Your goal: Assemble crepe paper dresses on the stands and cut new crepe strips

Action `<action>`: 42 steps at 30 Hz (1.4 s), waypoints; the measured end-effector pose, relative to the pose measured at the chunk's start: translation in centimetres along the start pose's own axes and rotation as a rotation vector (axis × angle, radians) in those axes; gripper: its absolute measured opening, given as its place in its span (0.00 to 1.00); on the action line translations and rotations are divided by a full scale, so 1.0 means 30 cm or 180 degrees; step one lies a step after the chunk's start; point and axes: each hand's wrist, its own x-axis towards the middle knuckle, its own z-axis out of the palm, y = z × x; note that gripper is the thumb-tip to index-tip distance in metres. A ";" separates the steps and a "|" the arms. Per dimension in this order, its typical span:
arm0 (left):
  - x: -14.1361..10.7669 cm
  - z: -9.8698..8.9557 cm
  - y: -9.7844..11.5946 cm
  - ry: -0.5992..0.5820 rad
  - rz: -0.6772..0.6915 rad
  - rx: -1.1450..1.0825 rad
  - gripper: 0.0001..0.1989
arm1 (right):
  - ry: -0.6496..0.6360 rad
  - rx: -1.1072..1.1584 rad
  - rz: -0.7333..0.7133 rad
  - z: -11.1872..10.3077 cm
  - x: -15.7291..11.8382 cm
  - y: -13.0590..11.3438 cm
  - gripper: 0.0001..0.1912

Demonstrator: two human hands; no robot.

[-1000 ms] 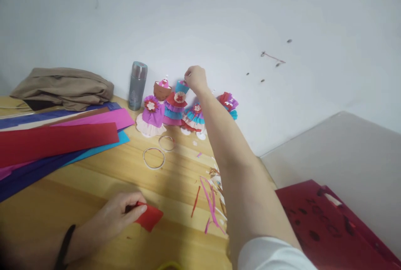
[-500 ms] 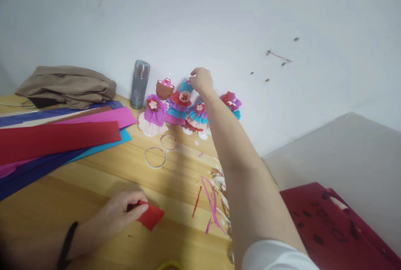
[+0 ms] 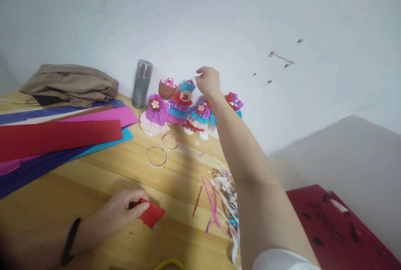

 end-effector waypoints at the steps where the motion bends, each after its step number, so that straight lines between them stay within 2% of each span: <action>1: -0.001 0.002 -0.002 0.0011 0.0000 -0.0019 0.11 | 0.0016 0.0112 0.0010 -0.005 -0.016 -0.002 0.21; 6: -0.003 0.013 -0.011 0.0095 -0.0019 -0.0082 0.09 | -0.0094 0.0694 -0.0111 -0.005 -0.084 -0.037 0.16; 10: -0.005 0.014 -0.008 0.0118 -0.0041 -0.0125 0.09 | -0.0253 0.1240 -0.0371 0.002 -0.110 -0.124 0.13; 13: -0.006 0.015 -0.007 0.0155 -0.0011 -0.0115 0.09 | -0.0223 0.1108 -0.0626 0.003 -0.117 -0.204 0.14; 16: -0.006 0.017 -0.009 0.0209 0.0062 -0.0138 0.09 | -0.0025 0.0810 -0.0821 0.012 -0.106 -0.258 0.09; 18: -0.006 0.017 -0.011 0.0209 0.0069 -0.0166 0.10 | 0.0041 0.0705 -0.0819 0.021 -0.090 -0.274 0.05; 23: -0.007 0.011 -0.012 0.0146 0.0131 -0.0164 0.10 | 0.0051 0.0645 -0.0795 0.023 -0.061 -0.281 0.06; 27: -0.004 0.008 -0.014 0.0104 0.0183 -0.0162 0.10 | 0.0048 0.0706 -0.0760 -0.030 -0.073 -0.288 0.07; 31: -0.005 0.008 -0.021 0.0103 0.0253 -0.0167 0.10 | 0.0045 0.0878 -0.0685 -0.125 -0.114 -0.285 0.07; 37: 0.000 0.012 -0.030 0.0070 0.0307 -0.0276 0.10 | -0.0001 0.0966 -0.0559 -0.274 -0.227 -0.242 0.09; 42: 0.004 0.007 -0.031 0.0048 0.0344 -0.0217 0.11 | -0.0192 0.0924 -0.0275 -0.340 -0.332 -0.183 0.07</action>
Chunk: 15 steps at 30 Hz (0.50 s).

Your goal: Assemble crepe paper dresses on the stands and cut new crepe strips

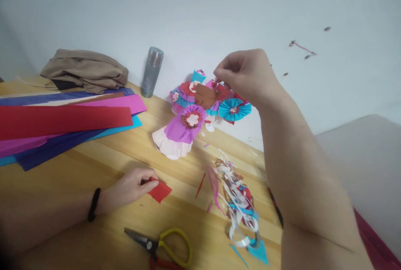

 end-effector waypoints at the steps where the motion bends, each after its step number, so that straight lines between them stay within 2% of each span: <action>1: -0.001 -0.001 0.000 0.0005 0.0015 0.0005 0.11 | -0.0056 -0.0018 0.0095 -0.012 -0.022 0.007 0.06; 5: -0.003 0.001 -0.003 0.0033 0.0062 -0.0031 0.13 | -0.0302 -0.0131 0.0152 -0.058 -0.107 0.040 0.02; 9: 0.001 0.006 -0.018 0.0032 0.0152 -0.0073 0.13 | -0.0464 -0.0165 0.0192 -0.068 -0.173 0.065 0.03; 15: 0.000 0.005 -0.019 0.0088 0.0252 -0.0072 0.14 | -0.0118 -0.0146 0.0016 0.000 -0.191 0.064 0.04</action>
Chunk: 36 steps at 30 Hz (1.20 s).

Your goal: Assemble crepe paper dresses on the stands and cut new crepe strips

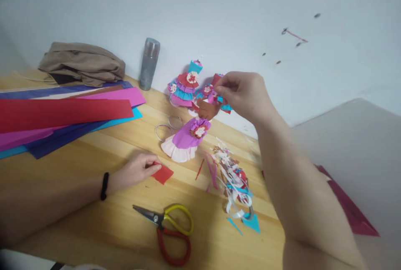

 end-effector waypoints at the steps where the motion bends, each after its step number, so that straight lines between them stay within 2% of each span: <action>1: -0.001 -0.001 0.005 0.0000 -0.0013 -0.0007 0.14 | 0.0074 -0.0022 -0.0030 0.015 0.005 -0.002 0.03; 6: -0.004 -0.006 0.021 0.0003 -0.0099 -0.0051 0.14 | 0.0436 -0.0073 -0.0282 0.066 0.030 -0.005 0.03; 11: -0.006 -0.006 0.017 0.0008 -0.0101 -0.0066 0.13 | 0.0648 -0.0136 -0.0175 0.025 0.031 0.011 0.03; 16: -0.010 -0.011 0.029 0.0014 -0.0051 0.0006 0.13 | 0.0518 -0.0342 0.0077 -0.020 0.014 0.042 0.04; 19: -0.010 -0.014 0.034 0.0030 -0.0018 0.0090 0.14 | 0.0404 -0.0294 0.0242 -0.007 -0.007 0.054 0.05; 24: -0.004 -0.010 0.021 0.0058 0.0029 0.0085 0.14 | 0.0542 0.0132 0.0352 0.010 -0.044 0.058 0.05; 36: 0.005 -0.010 0.014 0.0077 0.0035 0.0019 0.13 | 0.0668 0.0186 0.0244 0.015 -0.078 0.062 0.04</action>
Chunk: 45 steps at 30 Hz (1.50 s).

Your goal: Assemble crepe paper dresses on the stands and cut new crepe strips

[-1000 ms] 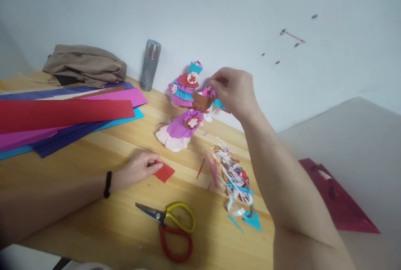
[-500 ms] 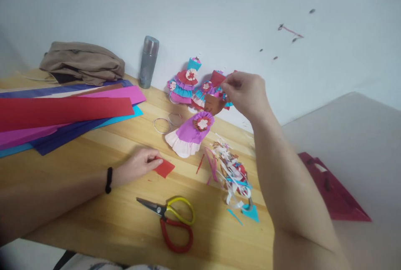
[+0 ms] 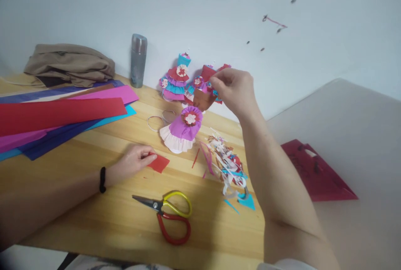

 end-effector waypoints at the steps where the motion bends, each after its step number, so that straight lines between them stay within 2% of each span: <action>1: 0.000 0.000 0.000 0.0008 -0.0007 0.0013 0.12 | -0.0021 -0.0003 -0.0021 0.000 -0.005 -0.001 0.04; 4: -0.001 -0.002 0.003 0.0014 -0.0006 0.0041 0.12 | -0.0042 -0.0023 -0.0029 -0.007 -0.021 -0.008 0.05; 10: -0.004 -0.009 0.024 0.0013 -0.0036 0.0129 0.14 | 0.0225 -0.0277 0.0050 -0.030 -0.050 -0.034 0.06; 14: -0.002 -0.010 0.023 -0.0014 -0.0045 0.0183 0.14 | 0.0259 -0.0177 0.0155 -0.026 -0.050 -0.032 0.06; 19: -0.001 -0.004 0.009 -0.0015 -0.0038 0.0087 0.13 | 0.0430 0.0101 0.0131 -0.026 -0.009 -0.050 0.09; 24: -0.008 0.000 0.013 -0.0048 -0.0037 0.0031 0.12 | 0.0587 0.0247 -0.0133 -0.007 0.060 -0.127 0.12; 28: -0.011 0.001 0.015 0.0013 0.0015 0.0075 0.13 | 0.0380 0.0408 -0.0308 0.061 0.107 -0.215 0.11; 32: -0.013 0.001 0.010 0.0112 0.0130 0.0217 0.14 | -0.0075 0.0727 -0.0579 0.167 0.138 -0.293 0.13; 36: -0.014 0.001 0.005 0.0165 0.0187 0.0300 0.14 | -0.0569 0.0615 -0.0576 0.257 0.144 -0.326 0.14; 39: -0.013 0.004 0.001 0.0157 0.0165 0.0248 0.14 | -0.0800 0.0629 -0.0559 0.284 0.139 -0.329 0.13; 45: -0.011 0.006 -0.004 0.0123 0.0178 0.0268 0.12 | -0.0852 0.0534 -0.0546 0.285 0.127 -0.347 0.15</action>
